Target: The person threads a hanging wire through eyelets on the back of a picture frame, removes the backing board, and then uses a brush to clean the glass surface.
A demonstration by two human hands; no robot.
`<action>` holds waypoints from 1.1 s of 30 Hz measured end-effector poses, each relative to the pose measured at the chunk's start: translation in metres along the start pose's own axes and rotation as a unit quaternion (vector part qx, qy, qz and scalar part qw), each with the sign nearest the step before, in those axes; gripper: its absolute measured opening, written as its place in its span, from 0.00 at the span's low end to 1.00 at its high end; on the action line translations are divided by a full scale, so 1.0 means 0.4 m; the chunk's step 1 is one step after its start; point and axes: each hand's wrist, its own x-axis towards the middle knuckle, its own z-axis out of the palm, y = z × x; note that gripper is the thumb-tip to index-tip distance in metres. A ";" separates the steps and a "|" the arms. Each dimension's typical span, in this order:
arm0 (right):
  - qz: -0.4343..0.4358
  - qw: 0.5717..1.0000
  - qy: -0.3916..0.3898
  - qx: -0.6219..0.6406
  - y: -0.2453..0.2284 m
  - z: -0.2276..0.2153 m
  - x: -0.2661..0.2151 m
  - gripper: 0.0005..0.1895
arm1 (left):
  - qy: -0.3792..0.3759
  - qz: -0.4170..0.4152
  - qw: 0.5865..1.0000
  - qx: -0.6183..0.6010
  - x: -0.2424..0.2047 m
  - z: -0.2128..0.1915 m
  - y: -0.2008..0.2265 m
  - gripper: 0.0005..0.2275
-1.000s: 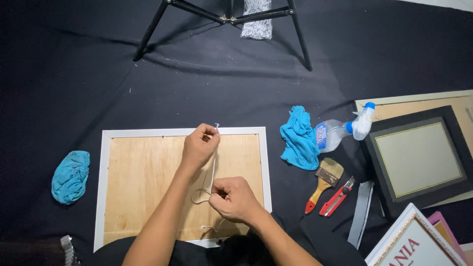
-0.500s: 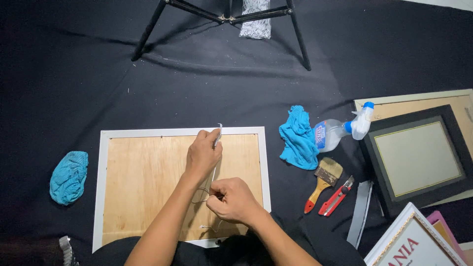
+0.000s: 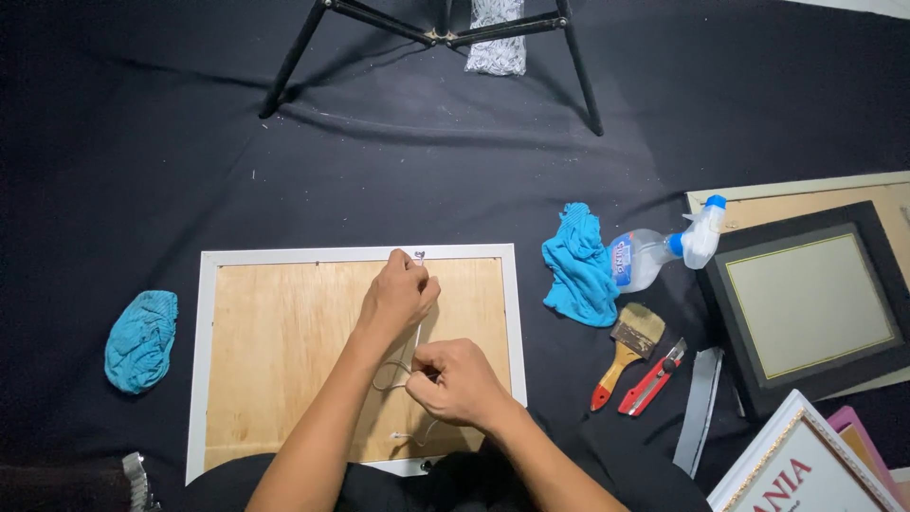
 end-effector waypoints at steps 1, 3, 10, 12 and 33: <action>-0.007 1.000 0.007 0.013 0.002 0.001 0.002 0.10 | -0.010 -0.007 1.000 -0.011 0.000 0.000 -0.006 0.12; -0.003 0.999 0.015 0.048 0.003 0.004 0.000 0.08 | 0.004 -0.036 0.998 -0.059 0.006 -0.039 0.028 0.09; -0.006 0.994 0.055 0.096 0.022 0.010 -0.002 0.06 | 0.004 -0.068 0.993 -0.095 0.008 -0.024 0.006 0.11; 0.009 0.990 0.060 0.124 0.028 0.012 -0.005 0.06 | -0.019 -0.064 0.994 -0.082 0.008 -0.021 -0.005 0.13; 0.006 0.985 0.085 0.149 -0.012 0.002 -0.012 0.06 | 0.060 -0.063 0.996 -0.001 0.021 0.040 -0.034 0.07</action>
